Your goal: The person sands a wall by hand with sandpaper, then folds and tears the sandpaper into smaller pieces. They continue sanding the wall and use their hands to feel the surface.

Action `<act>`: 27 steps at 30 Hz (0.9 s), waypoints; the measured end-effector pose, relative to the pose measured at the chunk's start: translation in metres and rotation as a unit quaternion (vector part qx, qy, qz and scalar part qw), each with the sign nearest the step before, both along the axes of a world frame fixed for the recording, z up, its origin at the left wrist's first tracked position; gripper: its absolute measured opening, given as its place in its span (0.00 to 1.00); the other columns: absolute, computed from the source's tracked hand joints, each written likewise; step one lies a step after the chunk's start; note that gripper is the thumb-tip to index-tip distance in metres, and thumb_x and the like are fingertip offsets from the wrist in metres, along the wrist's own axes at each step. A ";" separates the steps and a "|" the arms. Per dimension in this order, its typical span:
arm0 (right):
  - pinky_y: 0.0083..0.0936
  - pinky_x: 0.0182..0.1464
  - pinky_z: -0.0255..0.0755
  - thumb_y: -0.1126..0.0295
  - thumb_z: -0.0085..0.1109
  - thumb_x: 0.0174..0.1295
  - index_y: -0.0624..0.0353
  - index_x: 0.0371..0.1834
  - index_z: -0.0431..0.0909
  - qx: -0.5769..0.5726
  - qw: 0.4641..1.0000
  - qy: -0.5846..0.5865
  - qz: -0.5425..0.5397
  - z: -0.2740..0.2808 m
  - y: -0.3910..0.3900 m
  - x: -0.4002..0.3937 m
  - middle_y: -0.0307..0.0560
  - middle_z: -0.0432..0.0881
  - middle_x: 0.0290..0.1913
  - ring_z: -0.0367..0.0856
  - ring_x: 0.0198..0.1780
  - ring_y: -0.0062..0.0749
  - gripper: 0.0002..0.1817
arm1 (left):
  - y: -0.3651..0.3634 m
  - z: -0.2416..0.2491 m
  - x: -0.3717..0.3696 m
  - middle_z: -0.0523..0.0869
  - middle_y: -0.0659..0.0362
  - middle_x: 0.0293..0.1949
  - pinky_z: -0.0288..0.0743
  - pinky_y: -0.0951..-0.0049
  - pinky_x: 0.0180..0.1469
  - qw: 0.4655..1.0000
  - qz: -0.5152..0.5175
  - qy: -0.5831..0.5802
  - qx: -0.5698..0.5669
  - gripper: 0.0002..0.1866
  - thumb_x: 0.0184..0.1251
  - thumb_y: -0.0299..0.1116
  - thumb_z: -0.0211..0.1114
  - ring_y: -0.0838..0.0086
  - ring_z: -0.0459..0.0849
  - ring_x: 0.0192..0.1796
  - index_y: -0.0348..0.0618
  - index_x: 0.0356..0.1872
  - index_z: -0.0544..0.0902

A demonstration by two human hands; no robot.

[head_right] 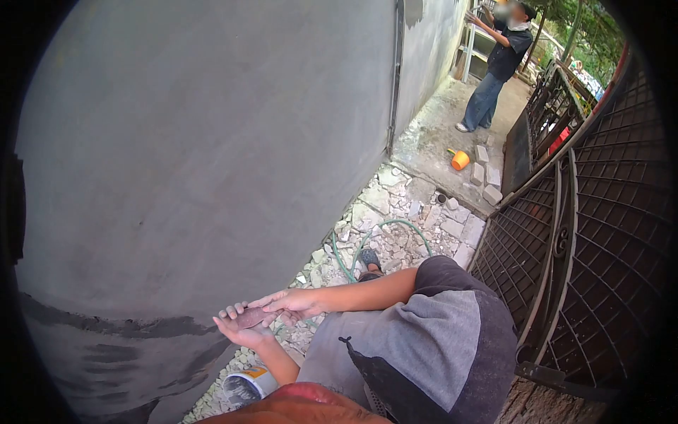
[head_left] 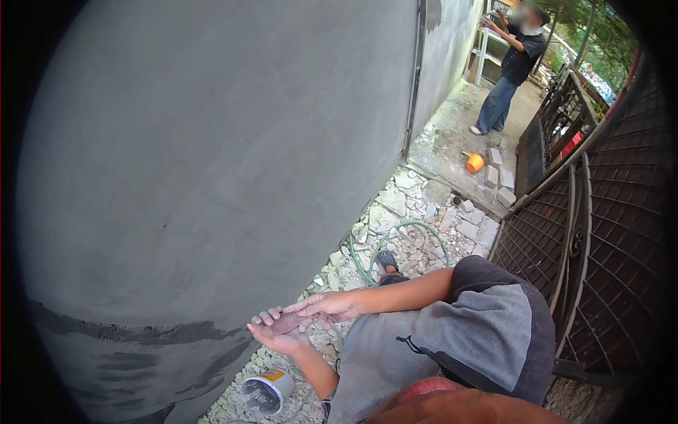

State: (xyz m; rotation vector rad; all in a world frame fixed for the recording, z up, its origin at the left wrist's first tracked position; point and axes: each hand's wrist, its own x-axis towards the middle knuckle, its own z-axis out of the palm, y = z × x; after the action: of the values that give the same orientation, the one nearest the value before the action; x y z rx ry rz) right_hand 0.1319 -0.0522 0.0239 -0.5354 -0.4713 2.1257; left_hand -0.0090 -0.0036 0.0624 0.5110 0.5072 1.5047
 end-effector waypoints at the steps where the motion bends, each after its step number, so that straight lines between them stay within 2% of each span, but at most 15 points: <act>1: 0.12 0.23 0.75 0.64 0.50 0.77 0.51 0.77 0.63 0.004 1.000 -0.019 0.009 -0.001 0.000 -0.001 0.49 0.86 0.47 0.77 0.22 0.14 0.26 | 0.002 -0.001 -0.004 0.77 0.68 0.26 0.73 0.75 0.40 1.000 0.000 0.000 -0.001 0.15 0.78 0.49 0.52 0.79 0.76 0.31 0.54 0.32 0.73; 3: 0.13 0.24 0.75 0.64 0.50 0.77 0.51 0.77 0.64 0.022 0.999 -0.029 0.007 -0.010 0.000 -0.007 0.50 0.86 0.48 0.77 0.22 0.15 0.26 | 0.003 -0.002 -0.010 0.70 0.69 0.14 0.69 0.78 0.27 0.998 -0.030 -0.049 0.006 0.20 0.80 0.50 0.50 0.82 0.69 0.17 0.55 0.26 0.72; 4: 0.13 0.24 0.75 0.64 0.50 0.77 0.52 0.76 0.65 0.041 0.998 -0.040 0.003 -0.014 0.000 -0.010 0.50 0.85 0.49 0.78 0.22 0.17 0.25 | 0.003 -0.001 -0.010 0.70 0.69 0.14 0.69 0.78 0.27 0.998 -0.029 -0.049 0.006 0.20 0.80 0.50 0.50 0.82 0.69 0.17 0.55 0.26 0.72; 6: 0.14 0.25 0.75 0.64 0.49 0.77 0.48 0.76 0.66 0.057 0.996 -0.062 0.026 -0.013 0.000 -0.007 0.50 0.85 0.50 0.78 0.22 0.18 0.25 | 0.003 0.005 -0.011 0.61 0.70 0.06 0.62 0.79 0.17 0.997 -0.002 -0.067 -0.049 0.26 0.81 0.53 0.47 0.81 0.57 0.07 0.54 0.20 0.72; 7: 0.15 0.26 0.76 0.65 0.48 0.77 0.45 0.76 0.66 0.071 0.993 -0.083 0.050 -0.009 -0.002 -0.004 0.49 0.86 0.51 0.79 0.21 0.20 0.25 | 0.004 0.003 -0.014 0.61 0.70 0.06 0.62 0.79 0.17 0.997 -0.001 -0.067 -0.048 0.26 0.81 0.53 0.47 0.81 0.57 0.07 0.54 0.20 0.72; 9: 0.15 0.27 0.76 0.64 0.48 0.77 0.46 0.76 0.67 0.104 0.986 -0.121 0.046 0.004 -0.005 -0.001 0.49 0.86 0.51 0.81 0.24 0.20 0.24 | 0.008 -0.006 -0.022 0.60 0.68 0.04 0.60 0.78 0.13 0.992 -0.048 -0.115 -0.031 0.30 0.82 0.57 0.44 0.80 0.54 0.05 0.53 0.17 0.71; 12: 0.15 0.29 0.77 0.64 0.48 0.77 0.45 0.76 0.67 0.167 0.967 -0.190 0.042 0.006 -0.005 -0.002 0.48 0.86 0.49 0.84 0.28 0.20 0.24 | 0.011 -0.013 -0.030 0.63 0.67 0.05 0.60 0.78 0.13 0.990 -0.069 -0.119 -0.008 0.32 0.81 0.60 0.42 0.81 0.55 0.04 0.52 0.17 0.71; 16: 0.16 0.29 0.78 0.66 0.49 0.76 0.42 0.75 0.68 0.226 0.933 -0.278 0.018 0.010 -0.007 -0.004 0.45 0.87 0.45 0.85 0.29 0.21 0.24 | 0.012 -0.013 -0.036 0.63 0.67 0.05 0.58 0.79 0.11 0.992 -0.064 -0.108 0.022 0.32 0.81 0.60 0.42 0.81 0.55 0.04 0.50 0.18 0.72; 17: 0.16 0.29 0.78 0.66 0.49 0.76 0.42 0.75 0.68 0.227 0.933 -0.278 0.019 0.008 -0.006 -0.005 0.45 0.87 0.45 0.85 0.29 0.21 0.24 | 0.012 -0.012 -0.037 0.62 0.68 0.05 0.55 0.80 0.10 0.993 -0.056 -0.102 0.016 0.32 0.80 0.61 0.42 0.82 0.54 0.04 0.51 0.19 0.71; 19: 0.17 0.28 0.78 0.67 0.53 0.75 0.46 0.71 0.74 0.258 0.920 -0.297 0.000 0.006 -0.005 -0.006 0.42 0.87 0.44 0.84 0.29 0.19 0.22 | 0.009 0.002 -0.034 0.62 0.69 0.06 0.52 0.81 0.08 0.994 -0.046 -0.096 0.010 0.31 0.80 0.61 0.42 0.83 0.53 0.04 0.51 0.20 0.71; 21: 0.17 0.27 0.78 0.68 0.55 0.73 0.50 0.68 0.77 0.251 0.922 -0.295 -0.018 0.007 -0.007 -0.007 0.42 0.88 0.41 0.84 0.28 0.20 0.21 | 0.005 0.019 -0.030 0.61 0.69 0.08 0.51 0.81 0.08 0.998 0.005 -0.047 -0.050 0.30 0.80 0.61 0.43 0.83 0.53 0.05 0.51 0.20 0.67; 26: 0.18 0.24 0.75 0.68 0.61 0.70 0.56 0.59 0.83 0.244 0.924 -0.285 -0.076 -0.001 -0.008 -0.006 0.43 0.88 0.35 0.83 0.25 0.20 0.16 | 0.004 0.020 -0.031 0.59 0.68 0.10 0.50 0.81 0.11 0.994 0.022 -0.085 -0.065 0.29 0.80 0.59 0.46 0.83 0.53 0.08 0.51 0.20 0.64; 27: 0.17 0.23 0.74 0.68 0.61 0.69 0.57 0.57 0.84 0.234 0.913 -0.324 -0.085 0.007 -0.011 -0.003 0.43 0.88 0.35 0.82 0.23 0.20 0.15 | 0.003 0.018 -0.031 0.59 0.68 0.10 0.50 0.81 0.12 0.992 0.034 -0.098 -0.075 0.29 0.80 0.58 0.46 0.83 0.53 0.09 0.51 0.20 0.64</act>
State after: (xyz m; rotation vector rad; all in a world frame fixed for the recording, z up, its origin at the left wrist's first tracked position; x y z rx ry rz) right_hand 0.1290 -0.0630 0.0304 -0.9538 -1.2199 1.5469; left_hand -0.0401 -0.0004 0.0801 0.2276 0.4821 1.5494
